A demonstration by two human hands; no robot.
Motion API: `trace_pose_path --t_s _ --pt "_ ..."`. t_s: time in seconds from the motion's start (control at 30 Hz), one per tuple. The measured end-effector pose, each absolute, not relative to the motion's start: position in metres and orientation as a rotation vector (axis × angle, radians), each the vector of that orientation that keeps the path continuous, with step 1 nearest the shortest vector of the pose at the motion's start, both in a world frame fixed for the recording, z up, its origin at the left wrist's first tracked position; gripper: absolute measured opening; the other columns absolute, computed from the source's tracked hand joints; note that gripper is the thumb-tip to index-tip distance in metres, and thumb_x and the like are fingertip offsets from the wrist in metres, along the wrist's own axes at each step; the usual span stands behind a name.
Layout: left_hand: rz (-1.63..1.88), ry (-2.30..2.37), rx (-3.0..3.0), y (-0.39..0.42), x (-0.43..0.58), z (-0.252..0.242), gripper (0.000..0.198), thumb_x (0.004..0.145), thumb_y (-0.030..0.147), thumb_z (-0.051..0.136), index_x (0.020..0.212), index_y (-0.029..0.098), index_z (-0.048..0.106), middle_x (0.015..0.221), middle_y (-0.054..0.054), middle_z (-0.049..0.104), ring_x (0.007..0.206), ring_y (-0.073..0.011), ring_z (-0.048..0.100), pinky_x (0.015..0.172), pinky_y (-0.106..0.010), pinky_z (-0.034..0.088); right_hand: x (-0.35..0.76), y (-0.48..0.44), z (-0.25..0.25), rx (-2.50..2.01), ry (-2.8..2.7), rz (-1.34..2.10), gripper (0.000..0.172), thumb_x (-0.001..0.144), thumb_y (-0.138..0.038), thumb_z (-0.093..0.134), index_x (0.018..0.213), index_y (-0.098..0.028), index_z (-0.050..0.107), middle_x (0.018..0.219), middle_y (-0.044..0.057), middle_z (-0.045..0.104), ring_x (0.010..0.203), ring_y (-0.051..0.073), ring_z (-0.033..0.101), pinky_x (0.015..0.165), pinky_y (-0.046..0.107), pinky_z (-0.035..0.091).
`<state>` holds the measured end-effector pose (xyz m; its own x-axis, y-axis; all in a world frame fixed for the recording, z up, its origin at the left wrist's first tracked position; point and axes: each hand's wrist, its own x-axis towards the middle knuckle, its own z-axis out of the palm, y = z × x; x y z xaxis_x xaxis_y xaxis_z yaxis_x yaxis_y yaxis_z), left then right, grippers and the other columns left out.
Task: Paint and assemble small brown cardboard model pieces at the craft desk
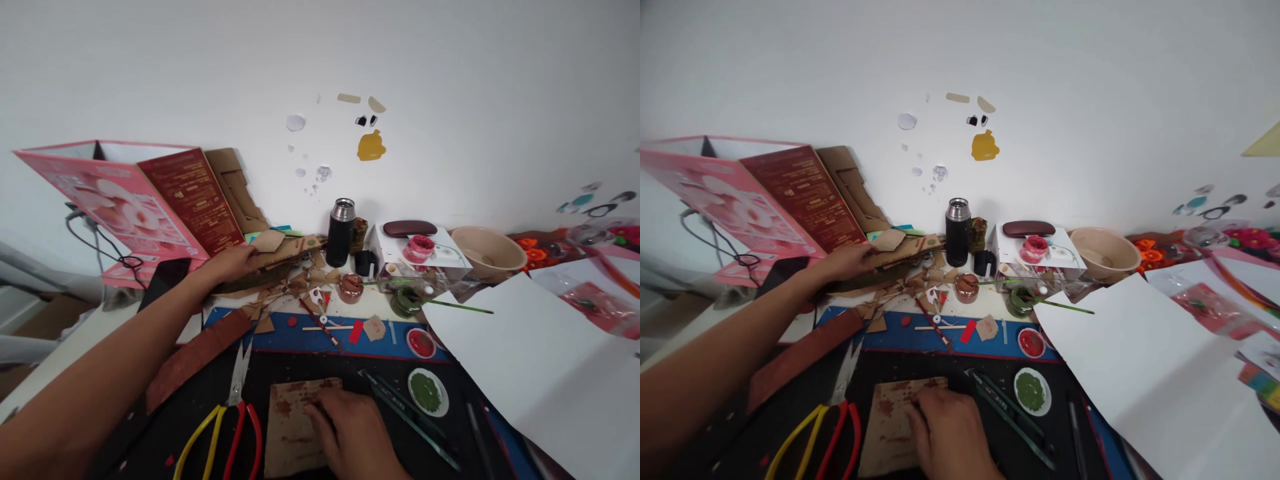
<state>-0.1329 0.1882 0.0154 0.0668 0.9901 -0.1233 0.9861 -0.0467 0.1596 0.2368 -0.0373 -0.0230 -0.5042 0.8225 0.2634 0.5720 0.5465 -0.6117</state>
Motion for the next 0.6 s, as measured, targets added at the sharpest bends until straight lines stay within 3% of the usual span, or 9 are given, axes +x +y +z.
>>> trace_pose_path --t_s 0.13,0.6 --pt "-0.030 2.004 2.200 0.188 -0.139 0.015 0.064 0.083 0.052 0.069 0.133 0.011 0.065 0.131 -0.019 0.073 0.113 -0.0341 0.069 0.093 -0.037 0.050 0.238 -0.039 -0.022 -1.158 -2.261 0.661 0.018 0.098 -0.021 0.060 0.081 -0.024 0.065 0.075 -0.001 0.076 0.064 0.018 0.073 0.060 0.030 0.037" --pt "-0.015 1.998 2.256 0.179 -0.147 0.019 0.069 0.079 0.059 0.065 0.135 0.018 0.064 0.138 -0.018 0.068 0.128 -0.0364 0.063 0.109 -0.040 0.048 0.239 -0.038 -0.019 -1.219 -2.334 0.713 0.018 0.101 -0.023 0.061 0.084 -0.024 0.068 0.080 0.000 0.078 0.070 0.019 0.075 0.063 0.028 0.041"
